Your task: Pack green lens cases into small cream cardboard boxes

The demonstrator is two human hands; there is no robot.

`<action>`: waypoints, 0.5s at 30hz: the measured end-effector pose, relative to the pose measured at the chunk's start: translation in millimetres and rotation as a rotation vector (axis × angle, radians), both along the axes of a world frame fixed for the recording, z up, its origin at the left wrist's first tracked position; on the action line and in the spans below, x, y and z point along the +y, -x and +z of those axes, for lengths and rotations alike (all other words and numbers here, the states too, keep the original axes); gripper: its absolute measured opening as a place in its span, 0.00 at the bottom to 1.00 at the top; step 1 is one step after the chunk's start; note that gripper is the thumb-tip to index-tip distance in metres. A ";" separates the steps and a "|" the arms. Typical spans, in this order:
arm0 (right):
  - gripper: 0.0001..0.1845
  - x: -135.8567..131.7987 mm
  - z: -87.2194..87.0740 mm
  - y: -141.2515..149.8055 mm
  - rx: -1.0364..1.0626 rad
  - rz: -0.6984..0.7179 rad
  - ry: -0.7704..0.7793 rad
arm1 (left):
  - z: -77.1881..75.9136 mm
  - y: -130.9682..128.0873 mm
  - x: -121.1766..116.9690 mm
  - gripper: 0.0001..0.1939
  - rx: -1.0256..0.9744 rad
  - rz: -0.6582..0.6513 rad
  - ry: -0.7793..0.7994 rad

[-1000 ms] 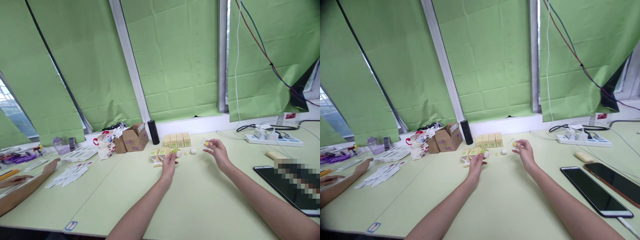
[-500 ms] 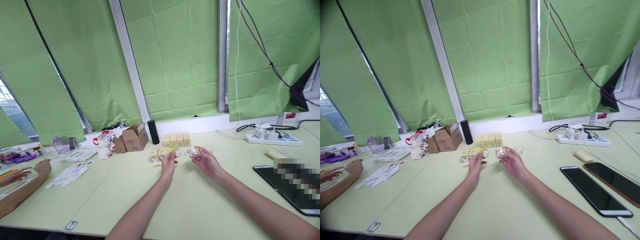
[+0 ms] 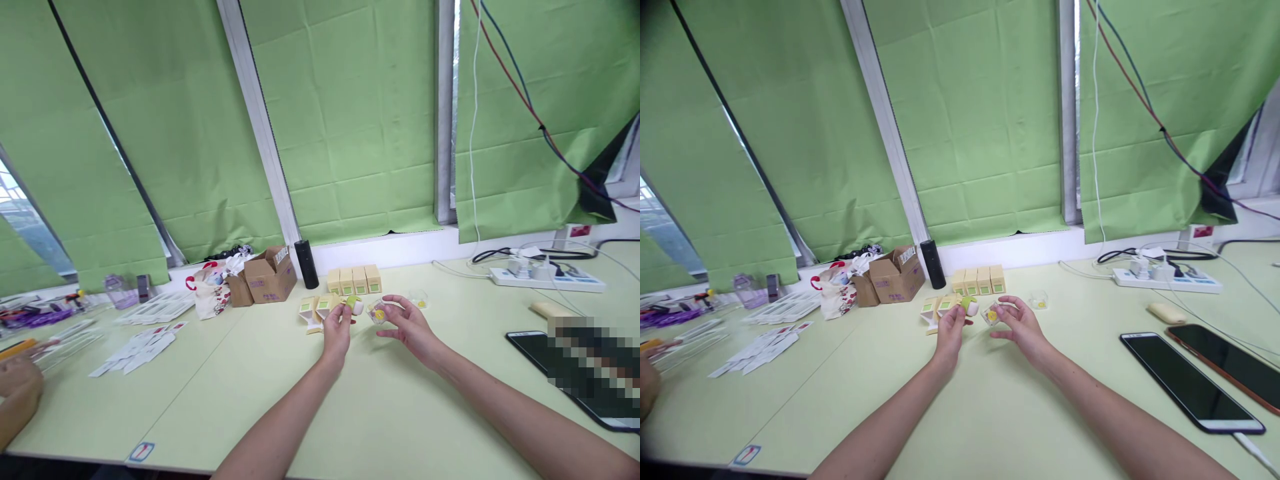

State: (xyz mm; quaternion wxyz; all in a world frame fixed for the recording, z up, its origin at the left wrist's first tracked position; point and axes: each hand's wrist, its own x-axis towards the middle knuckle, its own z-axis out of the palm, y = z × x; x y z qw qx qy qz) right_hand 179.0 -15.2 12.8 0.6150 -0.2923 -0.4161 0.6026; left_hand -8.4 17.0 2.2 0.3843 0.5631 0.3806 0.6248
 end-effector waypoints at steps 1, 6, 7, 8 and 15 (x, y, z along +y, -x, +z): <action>0.27 -0.2 -0.5 1.0 0.011 0.018 -0.007 | 0.3 -0.2 -0.4 0.30 0.004 -0.005 -0.007; 0.24 -0.3 -3.7 5.2 0.057 0.092 -0.024 | 2.7 -1.9 -3.9 0.29 0.010 -0.029 -0.041; 0.24 -0.4 -4.0 5.7 0.060 0.098 -0.022 | 3.4 -2.4 -5.0 0.28 0.016 -0.037 -0.049; 0.24 -0.7 -4.2 5.9 0.061 0.103 -0.018 | 4.1 -2.8 -6.1 0.28 0.024 -0.045 -0.057; 0.21 -4.1 -3.4 5.0 0.084 0.182 -0.006 | 3.5 -3.9 -9.9 0.25 0.082 -0.075 -0.084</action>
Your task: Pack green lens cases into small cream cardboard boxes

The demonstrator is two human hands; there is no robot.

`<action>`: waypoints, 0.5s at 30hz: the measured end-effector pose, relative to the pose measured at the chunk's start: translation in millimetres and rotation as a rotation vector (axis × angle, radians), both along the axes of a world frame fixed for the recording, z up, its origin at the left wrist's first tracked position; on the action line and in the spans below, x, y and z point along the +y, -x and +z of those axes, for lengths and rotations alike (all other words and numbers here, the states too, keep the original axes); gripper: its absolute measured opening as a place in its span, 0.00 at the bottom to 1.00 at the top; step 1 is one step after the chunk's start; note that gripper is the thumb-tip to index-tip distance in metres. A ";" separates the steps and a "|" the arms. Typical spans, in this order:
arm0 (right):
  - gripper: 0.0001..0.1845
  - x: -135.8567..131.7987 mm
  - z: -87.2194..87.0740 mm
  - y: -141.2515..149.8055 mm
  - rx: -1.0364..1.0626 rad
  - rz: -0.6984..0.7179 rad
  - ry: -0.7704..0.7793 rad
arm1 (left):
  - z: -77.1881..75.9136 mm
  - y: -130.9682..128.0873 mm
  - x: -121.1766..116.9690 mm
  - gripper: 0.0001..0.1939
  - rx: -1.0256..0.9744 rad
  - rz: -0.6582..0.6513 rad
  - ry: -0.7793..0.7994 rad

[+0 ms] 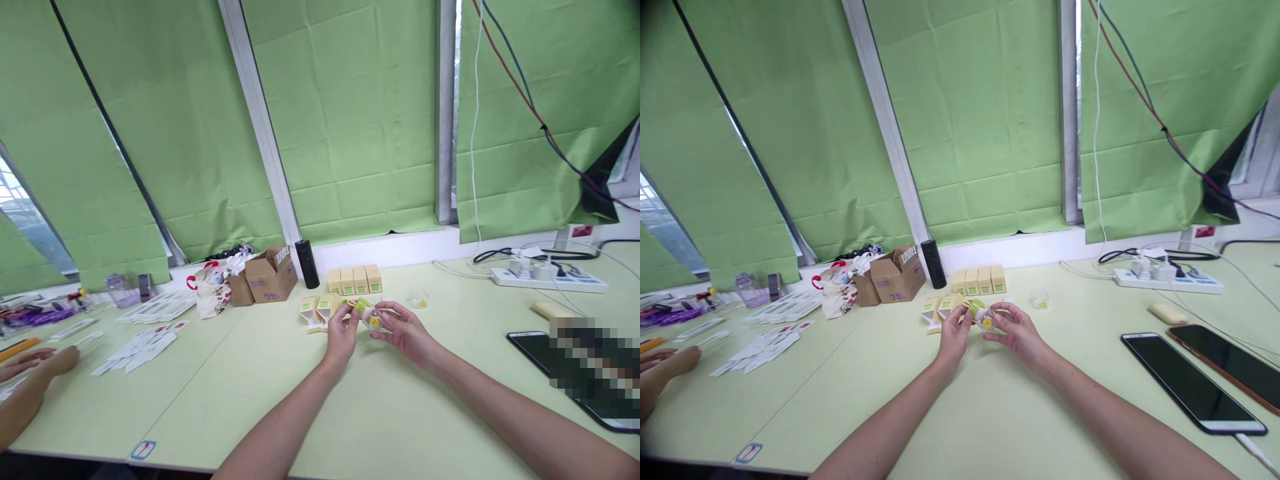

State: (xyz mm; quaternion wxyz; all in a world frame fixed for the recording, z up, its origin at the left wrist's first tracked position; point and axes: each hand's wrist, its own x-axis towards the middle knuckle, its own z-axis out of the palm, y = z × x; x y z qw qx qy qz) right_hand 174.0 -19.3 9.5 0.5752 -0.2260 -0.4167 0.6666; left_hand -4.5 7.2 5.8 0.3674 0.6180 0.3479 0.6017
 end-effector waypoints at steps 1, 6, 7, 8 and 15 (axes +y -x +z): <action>0.20 -0.2 0.1 -0.3 0.009 0.014 0.002 | -0.8 0.0 0.3 0.25 0.007 0.000 -0.003; 0.18 -0.2 0.3 -2.2 0.045 0.046 -0.009 | -3.7 -0.3 1.5 0.25 0.013 -0.005 -0.006; 0.18 -0.1 0.1 -2.5 0.043 0.047 -0.015 | -4.1 -0.3 1.6 0.25 0.012 -0.007 -0.004; 0.18 0.0 -0.2 -2.7 0.040 0.049 -0.019 | -4.5 -0.3 1.8 0.25 0.012 -0.009 -0.004; 0.22 1.3 -2.3 -1.6 0.037 0.033 -0.025 | -8.1 1.0 3.2 0.24 0.043 -0.021 -0.012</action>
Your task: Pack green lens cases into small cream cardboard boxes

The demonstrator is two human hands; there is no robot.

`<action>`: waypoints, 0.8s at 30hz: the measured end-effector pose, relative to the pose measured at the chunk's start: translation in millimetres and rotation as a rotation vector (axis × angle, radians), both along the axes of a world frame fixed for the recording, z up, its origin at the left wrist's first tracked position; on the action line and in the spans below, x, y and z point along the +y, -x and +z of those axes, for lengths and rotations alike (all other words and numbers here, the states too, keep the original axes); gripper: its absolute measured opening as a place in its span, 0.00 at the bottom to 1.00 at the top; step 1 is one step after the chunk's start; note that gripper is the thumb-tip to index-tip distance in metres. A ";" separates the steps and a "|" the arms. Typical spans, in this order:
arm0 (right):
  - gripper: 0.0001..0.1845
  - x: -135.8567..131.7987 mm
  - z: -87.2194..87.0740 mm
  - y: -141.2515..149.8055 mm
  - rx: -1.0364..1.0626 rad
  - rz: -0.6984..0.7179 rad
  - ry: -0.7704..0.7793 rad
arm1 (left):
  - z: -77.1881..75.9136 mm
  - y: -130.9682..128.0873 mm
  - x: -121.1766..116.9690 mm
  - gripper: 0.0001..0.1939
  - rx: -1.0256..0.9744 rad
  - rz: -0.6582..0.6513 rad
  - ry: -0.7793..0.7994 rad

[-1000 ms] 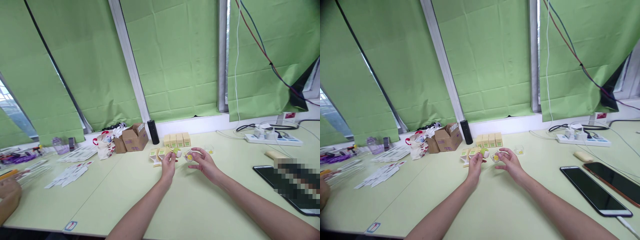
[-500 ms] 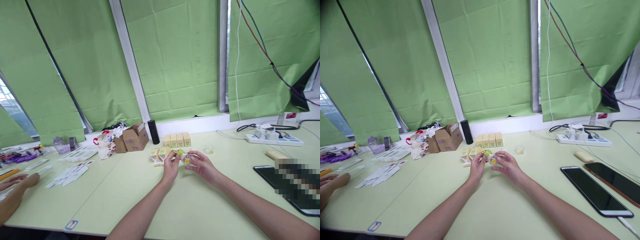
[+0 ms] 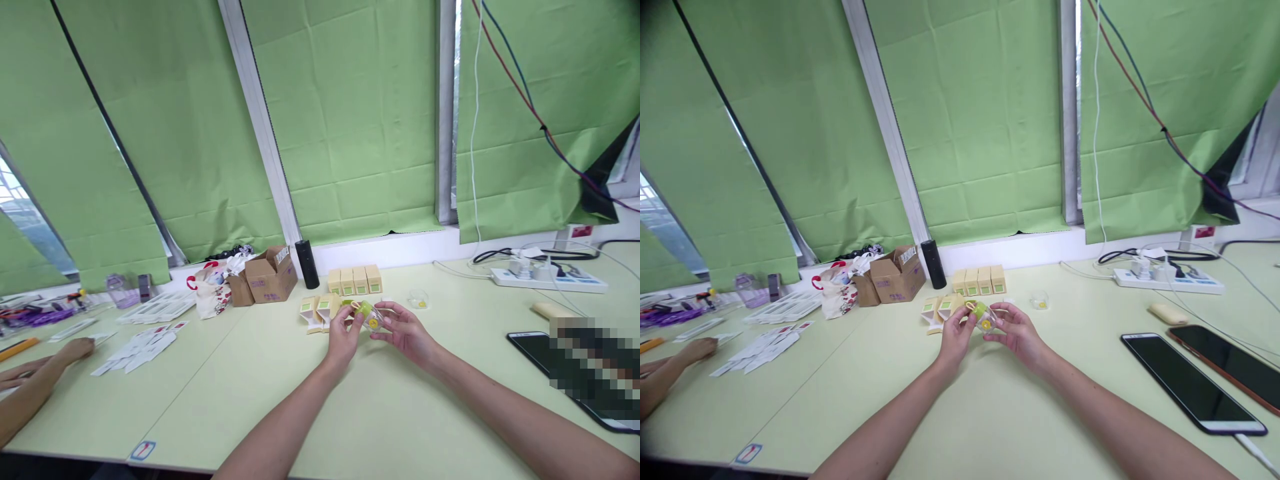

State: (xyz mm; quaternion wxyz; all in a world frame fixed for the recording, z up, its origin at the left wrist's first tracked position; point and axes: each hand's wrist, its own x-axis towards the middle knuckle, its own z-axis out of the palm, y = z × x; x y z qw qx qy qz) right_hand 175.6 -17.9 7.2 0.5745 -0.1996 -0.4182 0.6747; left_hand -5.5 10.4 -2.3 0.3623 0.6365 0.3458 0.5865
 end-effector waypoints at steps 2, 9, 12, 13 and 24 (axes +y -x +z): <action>0.25 0.0 0.0 0.3 0.000 -0.008 0.003 | -0.2 -0.1 -0.3 0.25 0.009 -0.003 -0.004; 0.31 0.8 -3.3 1.3 -0.011 -0.021 0.004 | 1.0 -0.5 -2.4 0.25 0.032 -0.025 -0.017; 0.32 1.8 -5.0 1.8 -0.015 -0.028 -0.003 | 0.4 0.0 -2.5 0.25 0.054 -0.025 -0.036; 0.31 2.1 -5.4 1.7 -0.017 -0.028 -0.004 | 0.2 0.2 -2.6 0.25 0.061 -0.022 -0.041; 0.32 8.9 -11.9 -1.5 -0.231 -0.114 -0.093 | 1.3 1.9 -6.2 0.23 0.133 -0.025 -0.073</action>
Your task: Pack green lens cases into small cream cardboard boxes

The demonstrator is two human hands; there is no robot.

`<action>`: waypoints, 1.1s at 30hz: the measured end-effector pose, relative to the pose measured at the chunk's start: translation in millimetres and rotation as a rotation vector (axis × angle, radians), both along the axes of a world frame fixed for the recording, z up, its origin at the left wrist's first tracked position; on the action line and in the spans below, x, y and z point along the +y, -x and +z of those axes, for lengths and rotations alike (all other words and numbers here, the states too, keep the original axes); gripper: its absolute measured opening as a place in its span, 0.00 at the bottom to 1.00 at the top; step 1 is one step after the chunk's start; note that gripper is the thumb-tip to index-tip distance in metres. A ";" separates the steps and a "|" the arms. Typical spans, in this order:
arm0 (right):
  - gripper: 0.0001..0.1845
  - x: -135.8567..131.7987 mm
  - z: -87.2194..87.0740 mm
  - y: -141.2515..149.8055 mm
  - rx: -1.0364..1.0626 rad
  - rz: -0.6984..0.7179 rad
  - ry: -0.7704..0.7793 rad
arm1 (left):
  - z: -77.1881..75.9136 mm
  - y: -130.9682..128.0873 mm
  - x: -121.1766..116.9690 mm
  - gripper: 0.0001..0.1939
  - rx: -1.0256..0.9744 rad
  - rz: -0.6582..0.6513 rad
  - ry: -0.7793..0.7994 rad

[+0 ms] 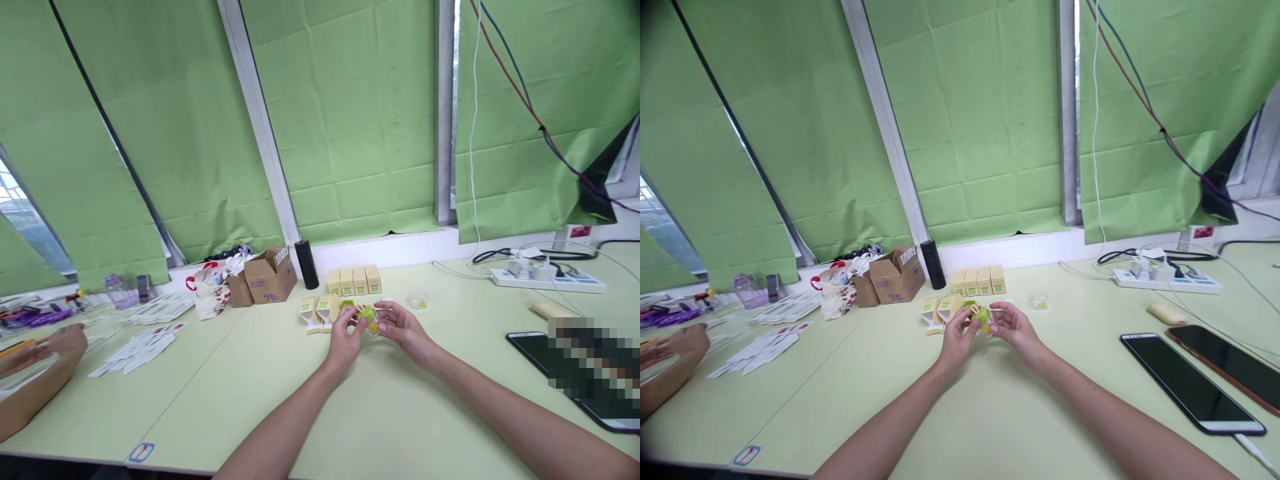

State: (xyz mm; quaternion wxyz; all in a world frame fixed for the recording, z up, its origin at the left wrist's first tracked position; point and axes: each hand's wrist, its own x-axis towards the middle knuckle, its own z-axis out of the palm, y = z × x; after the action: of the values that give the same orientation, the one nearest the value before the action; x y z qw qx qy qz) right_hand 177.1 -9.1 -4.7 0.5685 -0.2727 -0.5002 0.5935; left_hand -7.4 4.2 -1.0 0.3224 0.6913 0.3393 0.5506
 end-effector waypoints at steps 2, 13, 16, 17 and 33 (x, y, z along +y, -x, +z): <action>0.31 1.8 -1.6 0.1 -0.040 -0.015 -0.043 | -0.3 0.8 0.4 0.23 0.000 -0.004 0.004; 0.32 5.3 -7.3 0.9 -0.156 -0.016 -0.128 | -3.3 2.1 2.3 0.25 0.012 0.013 0.007; 0.32 6.1 -8.8 1.1 -0.146 -0.021 -0.131 | -3.7 1.5 3.2 0.26 0.013 0.019 0.010; 0.32 6.3 -9.2 1.3 -0.142 -0.022 -0.130 | -3.8 1.4 3.4 0.26 0.011 0.021 0.012; 0.34 4.6 -6.1 1.9 -0.095 -0.049 -0.107 | -2.1 0.6 -0.5 0.27 -0.005 0.048 0.035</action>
State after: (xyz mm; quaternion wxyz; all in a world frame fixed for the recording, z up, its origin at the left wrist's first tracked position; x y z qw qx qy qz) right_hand 175.2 -4.5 -10.8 0.5723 -0.2819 -0.5506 0.5383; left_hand -8.0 3.7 -3.2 0.3219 0.6757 0.3648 0.5538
